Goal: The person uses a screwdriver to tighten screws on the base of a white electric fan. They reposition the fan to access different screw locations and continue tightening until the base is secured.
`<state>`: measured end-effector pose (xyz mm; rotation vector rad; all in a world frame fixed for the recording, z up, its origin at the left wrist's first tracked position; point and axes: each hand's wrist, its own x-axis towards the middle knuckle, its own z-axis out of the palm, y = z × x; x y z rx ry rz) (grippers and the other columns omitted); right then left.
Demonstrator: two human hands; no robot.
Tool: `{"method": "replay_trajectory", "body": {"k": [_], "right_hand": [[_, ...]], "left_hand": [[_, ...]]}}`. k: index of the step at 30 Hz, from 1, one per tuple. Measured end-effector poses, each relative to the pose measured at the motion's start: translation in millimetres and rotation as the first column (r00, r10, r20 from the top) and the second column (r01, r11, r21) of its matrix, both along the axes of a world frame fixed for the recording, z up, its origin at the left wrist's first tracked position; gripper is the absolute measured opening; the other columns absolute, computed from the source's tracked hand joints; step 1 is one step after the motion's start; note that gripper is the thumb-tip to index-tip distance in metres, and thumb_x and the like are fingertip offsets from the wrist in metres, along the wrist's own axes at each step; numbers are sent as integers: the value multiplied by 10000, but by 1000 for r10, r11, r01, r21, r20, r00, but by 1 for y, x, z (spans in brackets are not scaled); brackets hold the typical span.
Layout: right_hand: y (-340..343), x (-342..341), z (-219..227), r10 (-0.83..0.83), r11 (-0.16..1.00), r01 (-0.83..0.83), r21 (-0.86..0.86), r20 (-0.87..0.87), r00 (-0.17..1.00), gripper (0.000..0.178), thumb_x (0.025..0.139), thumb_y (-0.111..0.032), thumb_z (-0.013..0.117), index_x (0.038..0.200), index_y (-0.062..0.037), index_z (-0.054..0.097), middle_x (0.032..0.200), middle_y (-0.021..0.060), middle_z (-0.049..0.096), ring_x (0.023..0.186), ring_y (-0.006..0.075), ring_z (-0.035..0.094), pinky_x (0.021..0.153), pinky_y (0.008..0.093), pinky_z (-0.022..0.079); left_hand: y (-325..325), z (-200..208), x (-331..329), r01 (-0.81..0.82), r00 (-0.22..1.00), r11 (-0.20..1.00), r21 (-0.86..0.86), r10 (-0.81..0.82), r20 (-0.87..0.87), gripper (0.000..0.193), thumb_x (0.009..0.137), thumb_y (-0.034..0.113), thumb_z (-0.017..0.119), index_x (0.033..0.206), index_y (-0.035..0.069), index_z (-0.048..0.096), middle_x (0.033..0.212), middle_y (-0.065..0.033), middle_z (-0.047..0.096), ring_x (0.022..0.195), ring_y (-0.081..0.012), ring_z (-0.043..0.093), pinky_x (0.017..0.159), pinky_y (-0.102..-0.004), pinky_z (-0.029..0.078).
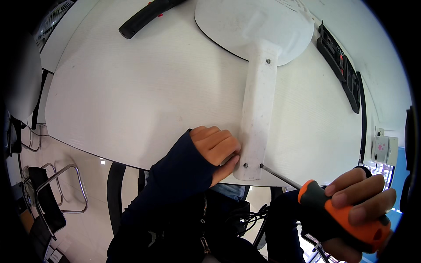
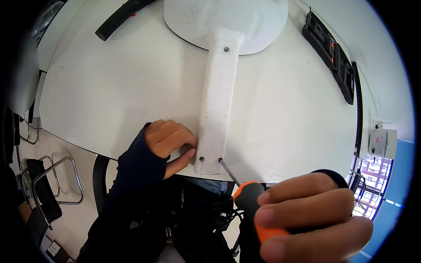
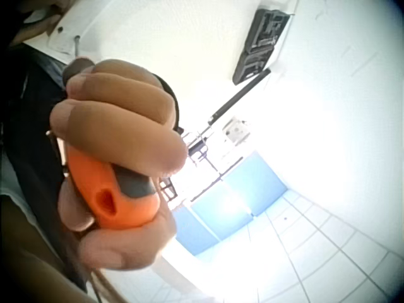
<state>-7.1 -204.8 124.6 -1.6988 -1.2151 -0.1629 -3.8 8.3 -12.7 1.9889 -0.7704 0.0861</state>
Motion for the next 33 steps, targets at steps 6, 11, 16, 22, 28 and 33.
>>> {"method": "replay_trajectory", "body": {"k": [6,11,16,22,28,33], "right_hand": [[-7,-23,-5,-317,946,317,-66,1,948,351,755,-379,671,936,-120,520,808,56,520,645,187,543,540,278,479],[-9,-21,0,-295,952,291,-97,-36,955,391,742,-407,682,953,-124,514,834,58,522,670,189,543,558,285,482],[-11,-17,0,-285,954,276,-120,-63,956,431,730,-435,694,971,-129,508,860,60,524,695,191,543,576,293,485],[-7,-7,-7,-294,955,287,-78,-94,951,480,715,-469,708,992,-135,501,892,63,526,726,194,544,597,302,488],[-8,-31,1,-579,810,537,-238,-171,797,412,677,-377,763,917,-141,525,836,26,485,649,164,511,548,258,453],[-6,-27,-3,-581,802,563,-198,-46,812,338,659,-249,751,905,-143,544,811,20,471,630,161,499,550,248,436]], "left_hand": [[1,0,-1,-4,999,1000,24,5,-40,147,711,9,685,790,59,572,702,-55,588,638,-209,569,600,-326,401],[0,-3,0,7,1000,1000,-1,-7,10,121,742,65,658,790,48,548,698,-59,553,603,-217,536,561,-336,411],[1,-1,0,-12,999,1000,16,13,-31,157,694,-1,685,782,57,569,720,-57,596,639,-221,563,592,-331,401],[-1,-2,0,-7,1000,1000,-7,7,-23,160,686,-5,684,772,60,566,727,-55,595,640,-228,556,592,-337,400],[0,-1,0,-18,999,1000,-4,18,-34,159,685,-2,687,768,61,567,723,-54,593,628,-228,551,588,-330,396],[0,0,1,-6,999,1000,2,6,-48,151,694,4,690,773,58,573,707,-56,592,622,-216,559,586,-325,399]]}}
